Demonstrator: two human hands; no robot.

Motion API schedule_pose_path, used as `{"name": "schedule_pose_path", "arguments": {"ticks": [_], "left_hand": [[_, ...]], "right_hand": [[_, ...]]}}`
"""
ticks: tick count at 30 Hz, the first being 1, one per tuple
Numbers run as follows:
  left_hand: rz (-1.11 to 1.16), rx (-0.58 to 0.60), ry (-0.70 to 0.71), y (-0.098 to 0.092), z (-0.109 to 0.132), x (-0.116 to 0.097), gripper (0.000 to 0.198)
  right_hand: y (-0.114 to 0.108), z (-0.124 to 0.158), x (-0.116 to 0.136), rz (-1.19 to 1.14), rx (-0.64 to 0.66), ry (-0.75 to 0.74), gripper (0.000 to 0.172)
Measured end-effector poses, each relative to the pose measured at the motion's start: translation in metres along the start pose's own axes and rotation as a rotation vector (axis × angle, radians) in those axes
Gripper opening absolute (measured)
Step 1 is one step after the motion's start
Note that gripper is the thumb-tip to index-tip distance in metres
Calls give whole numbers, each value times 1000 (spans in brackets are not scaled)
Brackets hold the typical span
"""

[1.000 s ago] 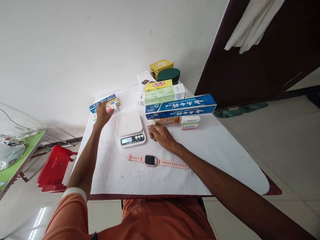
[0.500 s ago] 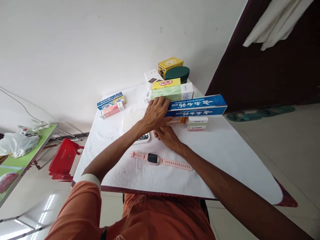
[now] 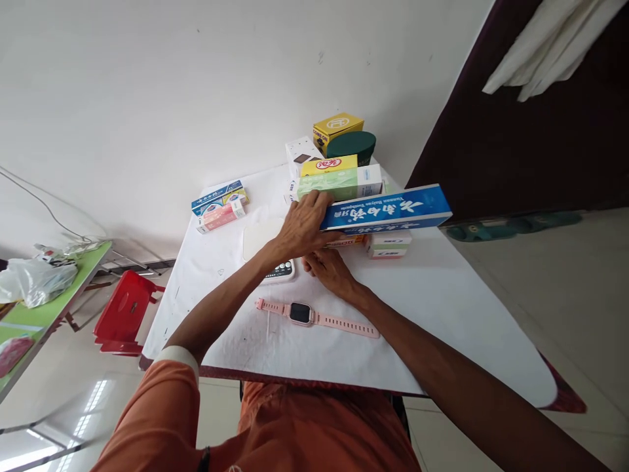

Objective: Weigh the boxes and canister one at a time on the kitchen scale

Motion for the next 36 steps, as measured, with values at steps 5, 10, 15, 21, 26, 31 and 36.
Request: {"name": "schedule_pose_path", "arguments": {"ticks": [5, 10, 15, 21, 26, 31, 36], "left_hand": [[84, -230, -36, -78, 23, 24, 56], [42, -222, -169, -141, 75, 65, 54], [-17, -85, -333, -142, 127, 101, 51], [-60, 38, -406, -115, 138, 127, 48], [-110, 125, -398, -95, 130, 137, 47], [-78, 113, -408, -88, 128, 142, 47], [-17, -101, -440, -112, 140, 148, 76]], "right_hand": [[-1, 1, 8, -14, 10, 8, 54], [-3, 3, 10, -79, -8, 47, 62], [-4, 3, 7, -108, -37, 79, 73], [-5, 3, 2, -148, -51, 130, 79], [-4, 3, 0, -149, -49, 138, 79], [-4, 3, 0, -161, -51, 132, 78], [-4, 4, -1, -167, -54, 145, 77]]}}
Point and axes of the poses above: each hand's wrist, its own z-axis away from the middle knuckle, its own y-axis out of the palm, x = y × z, the point moved 8 cm from there along -z, towards the middle knuckle, and after that the axes turned 14 degrees about -x, right-handed, at the moved point
